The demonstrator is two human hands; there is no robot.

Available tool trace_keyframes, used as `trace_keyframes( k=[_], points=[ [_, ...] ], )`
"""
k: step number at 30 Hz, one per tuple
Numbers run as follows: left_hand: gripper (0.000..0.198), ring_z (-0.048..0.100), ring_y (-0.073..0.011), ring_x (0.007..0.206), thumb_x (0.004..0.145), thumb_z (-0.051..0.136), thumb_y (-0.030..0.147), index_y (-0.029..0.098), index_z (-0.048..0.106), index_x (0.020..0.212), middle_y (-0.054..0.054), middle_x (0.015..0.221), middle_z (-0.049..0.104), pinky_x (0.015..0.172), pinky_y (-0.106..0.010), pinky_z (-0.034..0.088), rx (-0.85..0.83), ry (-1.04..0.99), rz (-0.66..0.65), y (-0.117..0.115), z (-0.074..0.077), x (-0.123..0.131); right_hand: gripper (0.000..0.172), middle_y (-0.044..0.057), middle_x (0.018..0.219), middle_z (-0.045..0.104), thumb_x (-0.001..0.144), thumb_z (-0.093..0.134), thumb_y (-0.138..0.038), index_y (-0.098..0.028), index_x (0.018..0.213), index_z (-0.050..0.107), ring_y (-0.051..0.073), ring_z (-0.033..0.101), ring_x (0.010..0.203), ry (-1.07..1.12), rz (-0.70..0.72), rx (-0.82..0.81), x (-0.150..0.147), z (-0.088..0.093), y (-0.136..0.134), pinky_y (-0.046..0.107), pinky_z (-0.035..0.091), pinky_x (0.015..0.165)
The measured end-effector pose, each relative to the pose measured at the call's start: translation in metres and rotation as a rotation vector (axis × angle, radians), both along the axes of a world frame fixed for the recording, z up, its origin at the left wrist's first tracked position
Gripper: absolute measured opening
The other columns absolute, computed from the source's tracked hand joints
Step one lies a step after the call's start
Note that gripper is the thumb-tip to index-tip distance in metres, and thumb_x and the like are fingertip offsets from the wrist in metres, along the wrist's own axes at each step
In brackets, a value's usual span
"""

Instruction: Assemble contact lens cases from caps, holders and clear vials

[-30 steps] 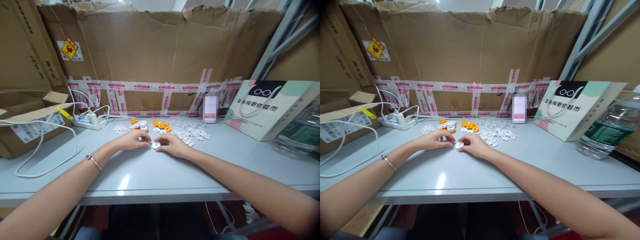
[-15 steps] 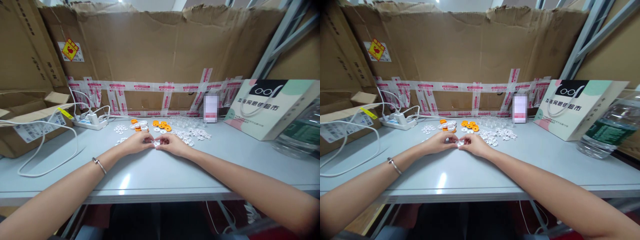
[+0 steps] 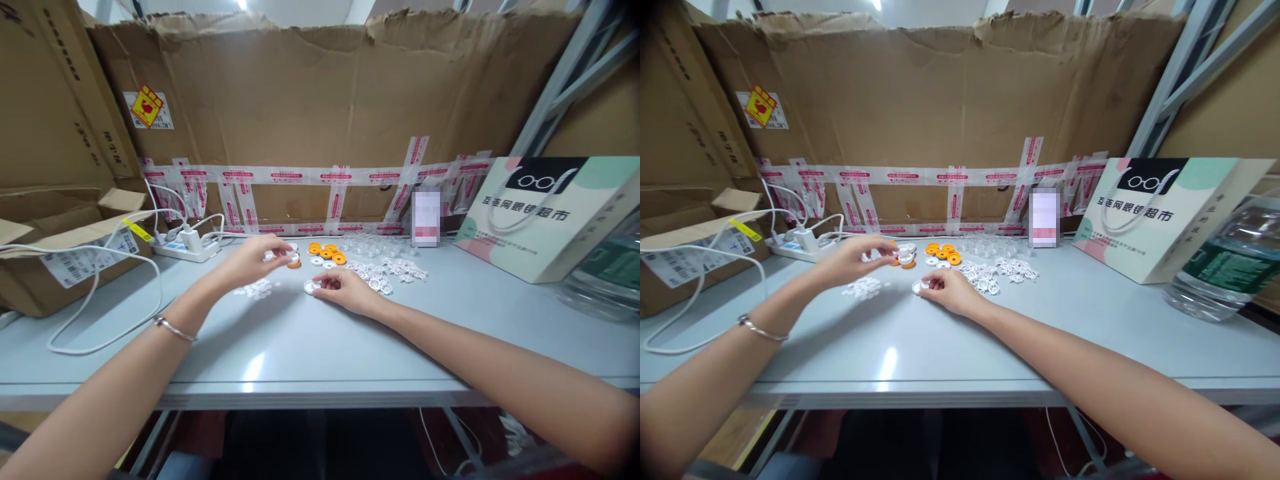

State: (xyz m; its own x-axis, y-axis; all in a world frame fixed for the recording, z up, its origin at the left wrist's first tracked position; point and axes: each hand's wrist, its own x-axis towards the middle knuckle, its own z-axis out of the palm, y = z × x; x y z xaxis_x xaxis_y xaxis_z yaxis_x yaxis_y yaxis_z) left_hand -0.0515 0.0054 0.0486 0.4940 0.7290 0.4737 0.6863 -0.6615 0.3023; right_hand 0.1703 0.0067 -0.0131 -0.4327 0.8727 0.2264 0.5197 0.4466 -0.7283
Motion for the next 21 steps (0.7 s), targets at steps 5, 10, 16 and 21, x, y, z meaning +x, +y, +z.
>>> trace_keyframes(
  k=[5, 10, 16, 21],
  points=[
    [0.026, 0.060, -0.0167, 0.081, 0.079, 0.052, 0.041, 0.019, 0.064, 0.087, -0.003, 0.088, 0.067, 0.068, -0.023, 0.044, -0.118, 0.174, 0.136, -0.006, 0.027, -0.055, 0.039, 0.001, 0.072, 0.057, 0.069, 0.065, -0.037, -0.013, 0.100, 0.065, 0.010, 0.049, 0.061, -0.010, -0.019, -0.001, 0.000, -0.002, 0.001, 0.022, 0.040, 0.056],
    [0.021, 0.061, -0.0185, 0.075, 0.074, 0.048, 0.029, 0.021, 0.065, 0.083, -0.004, 0.085, 0.068, 0.065, -0.024, 0.045, -0.340, 0.507, 0.215, -0.004, 0.011, -0.100, 0.038, 0.001, 0.074, 0.055, 0.069, 0.064, -0.034, -0.013, 0.101, 0.064, 0.010, 0.048, 0.062, -0.018, -0.009, 0.006, 0.000, -0.003, 0.003, 0.022, 0.041, 0.057],
    [0.027, 0.062, -0.0204, 0.075, 0.069, 0.045, 0.024, 0.016, 0.064, 0.088, -0.007, 0.084, 0.068, 0.066, -0.025, 0.045, -0.388, 0.588, 0.321, 0.010, -0.001, -0.111, 0.035, 0.001, 0.075, 0.054, 0.069, 0.063, -0.032, -0.013, 0.099, 0.064, 0.010, 0.047, 0.061, -0.034, -0.021, 0.006, -0.002, -0.001, 0.003, 0.023, 0.041, 0.058],
    [0.027, 0.061, -0.0210, 0.074, 0.068, 0.046, 0.025, 0.016, 0.064, 0.085, -0.008, 0.083, 0.068, 0.064, -0.025, 0.044, -0.372, 0.598, 0.356, 0.026, -0.004, -0.119, 0.032, 0.001, 0.075, 0.053, 0.069, 0.062, -0.030, -0.014, 0.097, 0.065, 0.010, 0.047, 0.060, -0.041, -0.014, -0.017, -0.003, 0.002, 0.003, 0.023, 0.042, 0.059]
  ],
)
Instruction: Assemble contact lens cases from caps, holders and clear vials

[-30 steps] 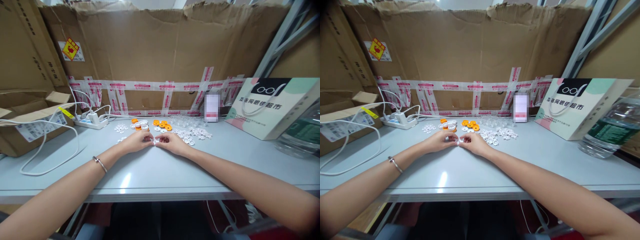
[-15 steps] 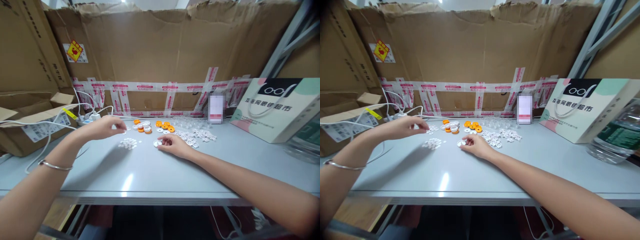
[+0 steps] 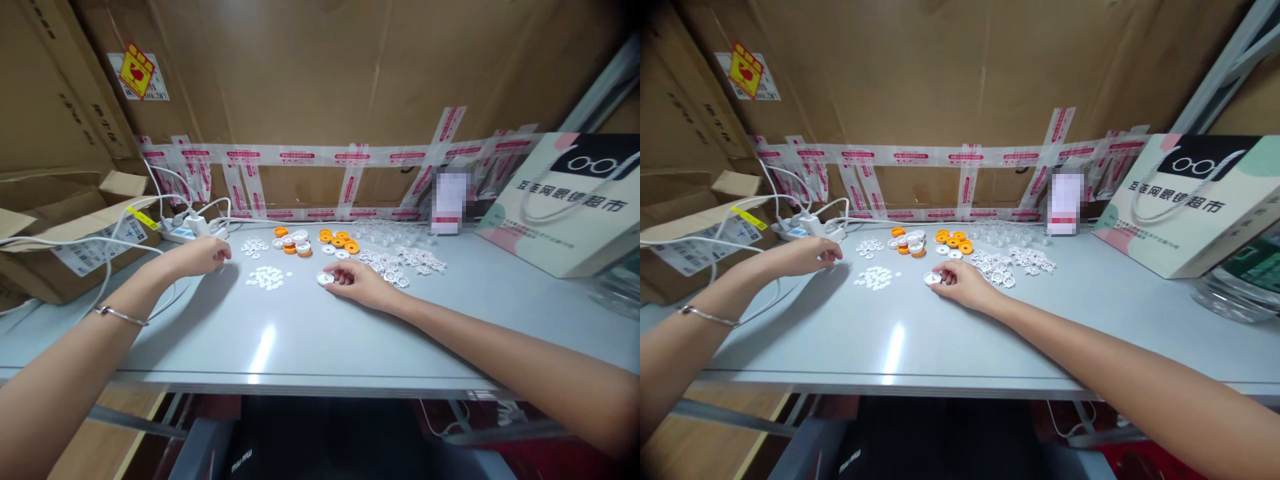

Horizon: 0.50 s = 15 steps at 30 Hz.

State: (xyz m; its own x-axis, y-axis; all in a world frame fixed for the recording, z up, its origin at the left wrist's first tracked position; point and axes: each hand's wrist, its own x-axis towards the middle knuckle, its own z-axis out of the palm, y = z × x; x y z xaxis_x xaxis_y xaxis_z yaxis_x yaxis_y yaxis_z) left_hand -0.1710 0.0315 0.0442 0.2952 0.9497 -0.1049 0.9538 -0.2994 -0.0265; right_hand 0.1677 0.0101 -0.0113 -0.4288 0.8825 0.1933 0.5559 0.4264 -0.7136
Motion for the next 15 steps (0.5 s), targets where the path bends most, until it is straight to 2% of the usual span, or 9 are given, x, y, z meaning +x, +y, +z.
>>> trace_keyframes(
  k=[4, 9, 15],
  points=[
    [0.027, 0.062, -0.0207, 0.075, 0.068, 0.047, 0.029, 0.017, 0.064, 0.086, -0.007, 0.084, 0.068, 0.065, -0.025, 0.045, -0.027, -0.019, 0.009, 0.007, -0.004, -0.008, 0.031, 0.001, 0.075, 0.053, 0.069, 0.062, -0.029, -0.014, 0.096, 0.065, 0.009, 0.047, 0.060, -0.031, 0.017, 0.003, 0.001, 0.002, 0.002, 0.023, 0.042, 0.058],
    [0.032, 0.062, -0.0218, 0.078, 0.069, 0.049, 0.039, 0.016, 0.063, 0.088, -0.008, 0.087, 0.068, 0.068, -0.027, 0.046, -0.063, -0.178, 0.011, 0.015, -0.012, -0.010, 0.029, 0.001, 0.077, 0.053, 0.071, 0.062, -0.028, -0.015, 0.097, 0.063, 0.010, 0.048, 0.062, -0.059, 0.056, 0.006, 0.002, 0.004, 0.003, 0.023, 0.042, 0.059],
    [0.030, 0.062, -0.0212, 0.073, 0.070, 0.049, 0.042, 0.018, 0.062, 0.079, -0.006, 0.080, 0.069, 0.066, -0.027, 0.047, -0.058, -0.303, 0.025, 0.020, -0.018, -0.010, 0.027, 0.002, 0.079, 0.053, 0.073, 0.061, -0.026, -0.016, 0.098, 0.063, 0.012, 0.050, 0.067, -0.073, 0.050, 0.026, 0.003, 0.006, 0.002, 0.024, 0.043, 0.063]
  ],
)
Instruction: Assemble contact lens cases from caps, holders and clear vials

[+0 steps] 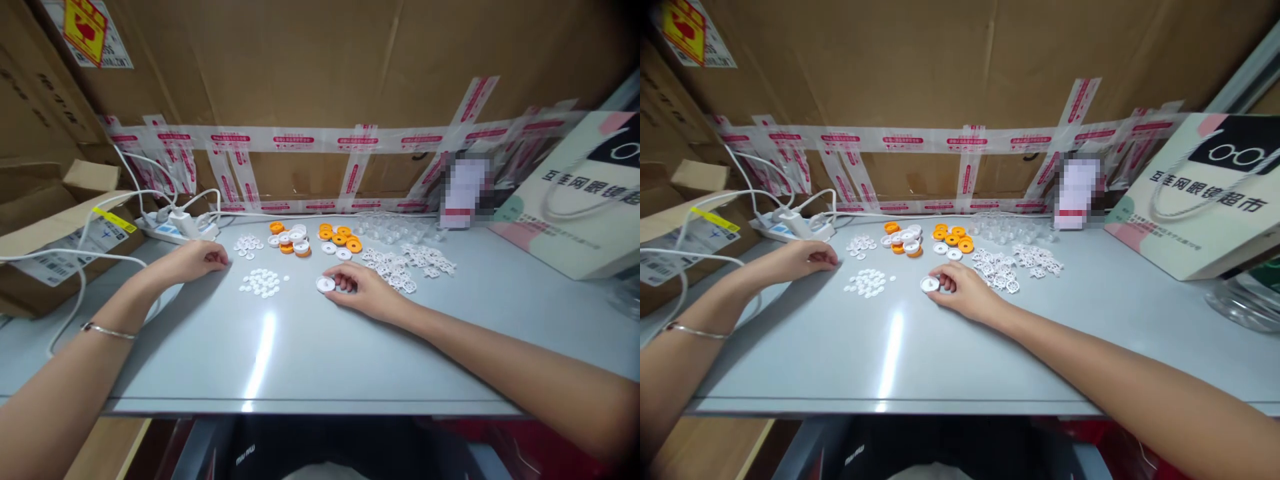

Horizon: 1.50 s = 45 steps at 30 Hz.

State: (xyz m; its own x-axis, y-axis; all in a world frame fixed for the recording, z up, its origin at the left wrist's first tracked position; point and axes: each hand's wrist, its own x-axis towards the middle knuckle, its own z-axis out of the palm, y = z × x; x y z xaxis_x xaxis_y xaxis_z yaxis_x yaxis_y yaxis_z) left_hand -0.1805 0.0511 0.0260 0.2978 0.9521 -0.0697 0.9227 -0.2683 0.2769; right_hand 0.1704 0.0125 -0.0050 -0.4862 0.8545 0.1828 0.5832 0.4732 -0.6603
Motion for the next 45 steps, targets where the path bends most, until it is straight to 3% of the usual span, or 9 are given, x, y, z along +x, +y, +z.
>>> trace_keyframes(
  k=[16, 25, 31, 35, 38, 40, 43, 45],
  points=[
    [0.028, 0.062, -0.0208, 0.073, 0.074, 0.050, 0.043, 0.019, 0.064, 0.076, -0.005, 0.079, 0.070, 0.068, -0.026, 0.047, 0.002, -0.075, 0.033, -0.007, -0.001, 0.002, 0.024, 0.002, 0.083, 0.052, 0.074, 0.061, -0.024, -0.019, 0.097, 0.062, 0.012, 0.051, 0.073, 0.038, 0.038, -0.027, 0.005, 0.002, -0.001, 0.025, 0.044, 0.069],
    [0.029, 0.061, -0.0188, 0.075, 0.079, 0.048, 0.042, 0.018, 0.064, 0.077, -0.005, 0.082, 0.069, 0.071, -0.027, 0.047, 0.016, -0.109, -0.041, -0.012, 0.000, 0.006, 0.022, 0.003, 0.083, 0.052, 0.074, 0.061, -0.025, -0.021, 0.096, 0.062, 0.013, 0.051, 0.072, 0.039, 0.036, -0.036, 0.005, 0.000, -0.001, 0.026, 0.044, 0.068],
    [0.029, 0.062, -0.0185, 0.076, 0.079, 0.050, 0.043, 0.017, 0.064, 0.081, -0.005, 0.083, 0.069, 0.072, -0.027, 0.048, -0.011, -0.139, 0.013, -0.014, 0.001, 0.005, 0.023, 0.002, 0.084, 0.052, 0.074, 0.061, -0.024, -0.020, 0.096, 0.062, 0.013, 0.051, 0.073, 0.050, 0.035, -0.041, 0.006, 0.000, -0.001, 0.025, 0.044, 0.069],
    [0.027, 0.061, -0.0171, 0.074, 0.079, 0.053, 0.041, 0.016, 0.064, 0.080, -0.004, 0.081, 0.067, 0.070, -0.026, 0.048, 0.130, -0.207, 0.000, -0.021, 0.008, 0.014, 0.023, 0.002, 0.084, 0.053, 0.074, 0.061, -0.023, -0.020, 0.096, 0.062, 0.013, 0.051, 0.074, 0.053, 0.028, -0.039, 0.005, 0.001, -0.002, 0.026, 0.044, 0.070],
    [0.019, 0.060, -0.0151, 0.074, 0.082, 0.053, 0.033, 0.016, 0.063, 0.079, -0.004, 0.080, 0.066, 0.071, -0.025, 0.047, 0.411, -0.316, -0.107, -0.032, 0.015, 0.044, 0.023, 0.002, 0.083, 0.053, 0.073, 0.062, -0.023, -0.020, 0.096, 0.063, 0.013, 0.051, 0.073, 0.044, 0.022, -0.045, 0.004, 0.004, -0.003, 0.025, 0.044, 0.069],
    [0.014, 0.060, -0.0136, 0.074, 0.084, 0.052, 0.024, 0.016, 0.062, 0.078, -0.004, 0.079, 0.065, 0.072, -0.024, 0.046, 0.547, -0.318, -0.316, -0.039, 0.015, 0.073, 0.023, 0.002, 0.083, 0.053, 0.073, 0.063, -0.023, -0.020, 0.095, 0.063, 0.013, 0.051, 0.073, 0.040, 0.018, -0.051, 0.002, 0.005, -0.003, 0.025, 0.044, 0.069],
    [0.012, 0.059, -0.0126, 0.073, 0.085, 0.050, 0.017, 0.017, 0.062, 0.081, -0.004, 0.077, 0.065, 0.070, -0.024, 0.045, 0.686, -0.217, -0.576, -0.043, 0.006, 0.115, 0.023, 0.001, 0.081, 0.052, 0.072, 0.065, -0.025, -0.020, 0.094, 0.063, 0.013, 0.051, 0.071, 0.042, 0.016, -0.052, 0.000, 0.003, -0.001, 0.025, 0.043, 0.066],
    [0.013, 0.059, -0.0120, 0.071, 0.086, 0.049, 0.018, 0.017, 0.062, 0.081, -0.003, 0.076, 0.065, 0.068, -0.025, 0.043, 0.742, -0.169, -0.639, -0.040, -0.005, 0.134, 0.023, 0.001, 0.080, 0.052, 0.071, 0.066, -0.027, -0.021, 0.093, 0.063, 0.013, 0.050, 0.070, 0.050, 0.013, -0.046, -0.001, 0.001, 0.001, 0.025, 0.042, 0.064]
  ],
)
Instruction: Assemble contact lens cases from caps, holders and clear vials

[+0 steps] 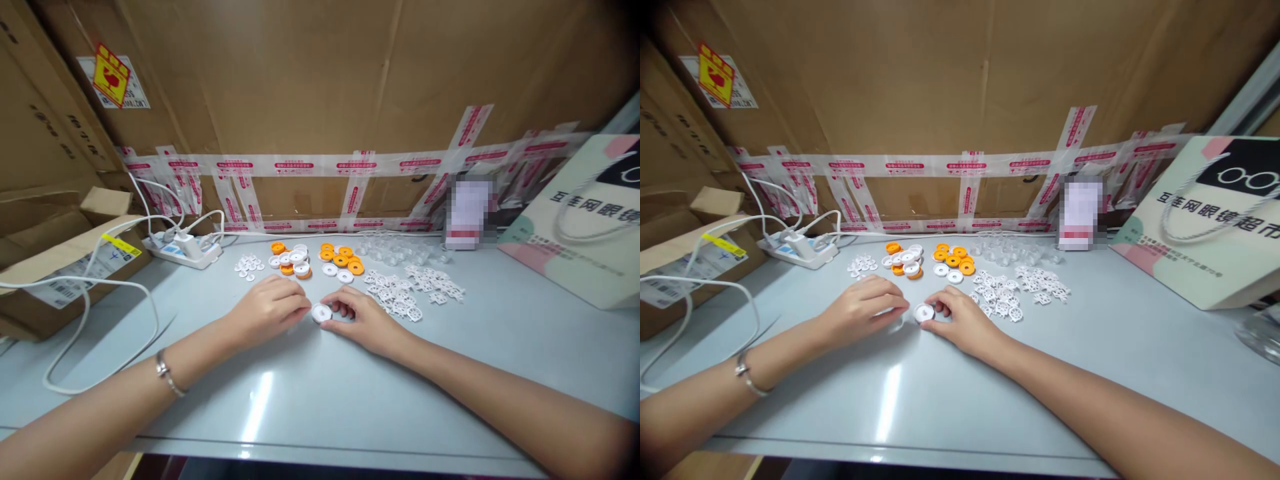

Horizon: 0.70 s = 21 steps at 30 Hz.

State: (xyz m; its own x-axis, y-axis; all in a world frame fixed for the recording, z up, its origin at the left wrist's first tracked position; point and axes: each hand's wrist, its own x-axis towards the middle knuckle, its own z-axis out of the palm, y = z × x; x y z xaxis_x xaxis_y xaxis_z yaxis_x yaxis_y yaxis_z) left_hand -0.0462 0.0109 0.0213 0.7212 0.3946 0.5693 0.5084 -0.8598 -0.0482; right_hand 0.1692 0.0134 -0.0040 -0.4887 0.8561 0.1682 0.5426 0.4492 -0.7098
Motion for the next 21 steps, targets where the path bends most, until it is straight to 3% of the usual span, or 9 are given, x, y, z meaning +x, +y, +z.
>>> trace_keyframes(
  k=[6, 21],
  points=[
    [0.017, 0.058, -0.0130, 0.071, 0.089, 0.046, 0.022, 0.017, 0.061, 0.083, -0.004, 0.075, 0.064, 0.066, -0.026, 0.042, 0.071, 0.042, 0.002, 0.012, -0.023, 0.018, 0.024, 0.000, 0.078, 0.052, 0.072, 0.067, -0.030, -0.020, 0.093, 0.063, 0.013, 0.050, 0.071, 0.028, 0.007, 0.031, 0.000, -0.005, 0.000, 0.025, 0.041, 0.064],
    [0.015, 0.060, -0.0115, 0.073, 0.088, 0.048, 0.020, 0.019, 0.063, 0.088, -0.002, 0.080, 0.067, 0.069, -0.026, 0.041, 0.017, 0.034, -0.034, 0.010, -0.025, 0.015, 0.025, 0.001, 0.081, 0.053, 0.072, 0.068, -0.029, -0.020, 0.094, 0.061, 0.013, 0.051, 0.073, 0.052, 0.004, 0.021, 0.001, -0.007, 0.001, 0.025, 0.043, 0.065]
  ],
)
